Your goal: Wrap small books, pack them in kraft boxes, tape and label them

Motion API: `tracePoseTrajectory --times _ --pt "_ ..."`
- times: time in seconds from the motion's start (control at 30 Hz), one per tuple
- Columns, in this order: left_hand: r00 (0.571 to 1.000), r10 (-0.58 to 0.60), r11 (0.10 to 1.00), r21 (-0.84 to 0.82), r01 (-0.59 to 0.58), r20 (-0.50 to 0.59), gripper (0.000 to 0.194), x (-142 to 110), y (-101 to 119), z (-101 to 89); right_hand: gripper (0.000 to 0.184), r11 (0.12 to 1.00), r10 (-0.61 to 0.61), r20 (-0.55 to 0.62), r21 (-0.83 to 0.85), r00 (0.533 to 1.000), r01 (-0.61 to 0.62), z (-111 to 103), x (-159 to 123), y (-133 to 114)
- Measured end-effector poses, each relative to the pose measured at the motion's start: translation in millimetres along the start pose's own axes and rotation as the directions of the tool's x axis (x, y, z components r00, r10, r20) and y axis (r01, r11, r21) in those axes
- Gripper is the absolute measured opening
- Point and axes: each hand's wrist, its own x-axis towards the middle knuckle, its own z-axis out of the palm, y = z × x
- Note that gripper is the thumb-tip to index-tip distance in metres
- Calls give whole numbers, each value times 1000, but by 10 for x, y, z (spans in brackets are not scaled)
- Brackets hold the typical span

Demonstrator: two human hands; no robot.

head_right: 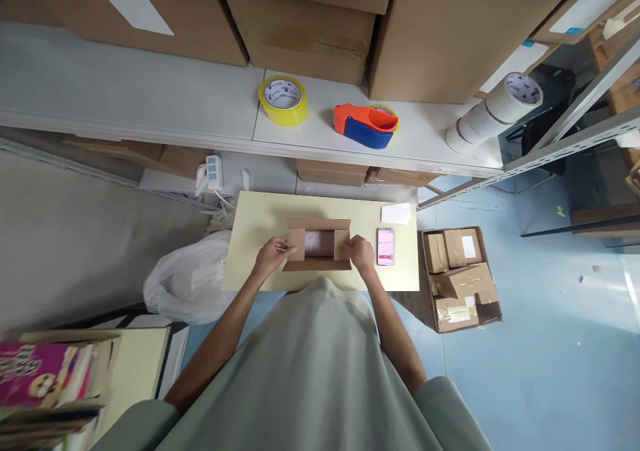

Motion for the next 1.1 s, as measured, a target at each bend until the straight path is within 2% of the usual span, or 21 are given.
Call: tracePoseTrajectory --times 0.13,0.27,0.47,0.57,0.63,0.7,0.77,0.83,0.9,0.97,1.03,1.1 --pt "999 50 998 34 -50 3 35 78 -9 52 20 991 41 -9 -124 999 -42 62 36 -82" --pt "997 75 992 106 -73 -18 29 83 1 84 25 989 25 5 -145 1000 -24 89 53 -67" --pt "997 72 994 78 -75 34 27 101 35 18 27 993 -113 49 29 992 111 36 104 89" --pt "986 152 987 43 -155 66 32 1 39 -92 27 970 -202 77 156 976 189 -78 7 190" --pt "956 278 958 42 -283 95 42 -117 38 -175 28 943 -278 55 206 959 262 -178 -116 251" --pt "897 402 905 66 -419 184 57 -245 37 -240 32 903 -399 55 196 915 382 -268 -250 298" --pt "841 449 859 112 -499 303 71 -347 38 -268 42 858 -513 121 119 850 500 -321 -357 325" --pt "818 436 838 161 -521 375 72 -401 45 -258 50 817 -565 212 8 797 577 -322 -414 326" --pt "813 435 832 172 -527 387 61 -405 60 -225 46 786 -570 264 -100 778 610 -283 -423 303" --pt "815 456 832 154 -533 357 49 -375 80 -189 35 768 -567 265 -170 780 617 -237 -394 270" --pt "838 456 843 157 -515 301 42 -326 96 -161 28 776 -563 245 -174 789 607 -212 -341 241" --pt "880 417 870 178 -459 229 37 -268 100 -131 26 813 -539 220 -115 813 570 -206 -271 225"
